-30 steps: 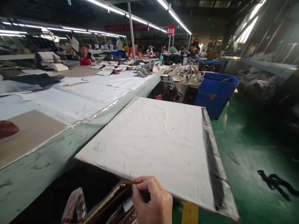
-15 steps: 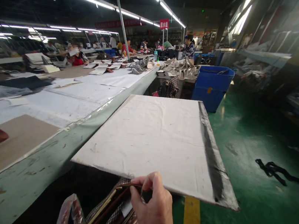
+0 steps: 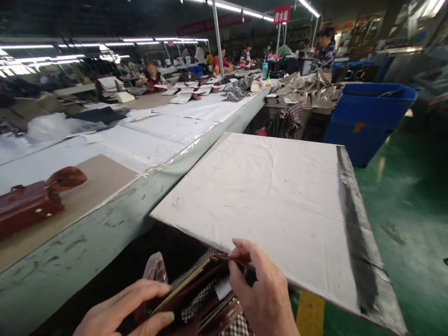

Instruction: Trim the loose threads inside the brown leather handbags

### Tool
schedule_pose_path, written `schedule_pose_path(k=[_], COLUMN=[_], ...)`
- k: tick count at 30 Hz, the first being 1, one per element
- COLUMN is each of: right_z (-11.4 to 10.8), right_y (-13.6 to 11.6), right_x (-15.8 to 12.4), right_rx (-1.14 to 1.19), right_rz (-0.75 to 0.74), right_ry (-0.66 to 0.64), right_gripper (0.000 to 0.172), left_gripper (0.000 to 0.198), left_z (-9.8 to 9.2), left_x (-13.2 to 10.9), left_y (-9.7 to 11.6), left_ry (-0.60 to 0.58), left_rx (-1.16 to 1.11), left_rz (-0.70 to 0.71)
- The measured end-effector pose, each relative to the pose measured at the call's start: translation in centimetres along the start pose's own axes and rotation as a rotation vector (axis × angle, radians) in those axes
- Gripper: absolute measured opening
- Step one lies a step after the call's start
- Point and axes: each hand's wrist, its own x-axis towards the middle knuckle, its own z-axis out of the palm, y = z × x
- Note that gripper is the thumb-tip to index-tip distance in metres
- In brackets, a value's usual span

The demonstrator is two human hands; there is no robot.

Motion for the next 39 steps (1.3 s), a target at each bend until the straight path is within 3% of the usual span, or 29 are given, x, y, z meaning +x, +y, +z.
schedule_pose_path(k=[5,9,12,16,22,30,32,35,39], right_z=[-1.1,-1.3,-1.3,-1.0,0.0,0.7,0.7,0.8,0.9], right_y=[0.2,0.1,-0.1,-0.1,-0.9,-1.9,-1.8,-1.7,-1.8], right_x=[0.7,0.7,0.6,0.7,0.6,0.2,0.2,0.2,0.2], right_rx=[0.03,0.041,0.028,-0.005,-0.066,-0.085,-0.08,-0.075,-0.088], right_rz=[-0.118,-0.001,0.08,0.066,0.032,-0.027,-0.022,-0.016,-0.022], right_ry=[-0.181,-0.206,-0.241,-0.223,-0.17,-0.137,-0.141,-0.161,-0.171], right_gripper=[0.024,0.023,0.024,0.025,0.025,0.025,0.024,0.024,0.024], left_gripper=[0.011,0.014,0.017,0.016,0.026,0.031,0.036,0.025,0.028], left_z=[0.3,0.7,0.9,0.7,0.0,2.3,2.4,2.4,2.2], left_x=[1.1,1.3,1.6,2.4,3.9,4.6,4.7,5.1,5.5], left_y=[0.4,0.3,0.1,0.2,0.6,1.4,1.6,1.8,1.5], left_ry=[0.017,0.023,0.046,0.05,-0.127,-0.095,-0.099,-0.062,-0.03], left_rx=[-0.05,-0.028,0.091,0.261,0.445,0.787,0.815,0.774,0.66], left_rz=[0.072,0.146,0.287,0.426,0.432,0.55,0.613,0.665,0.608])
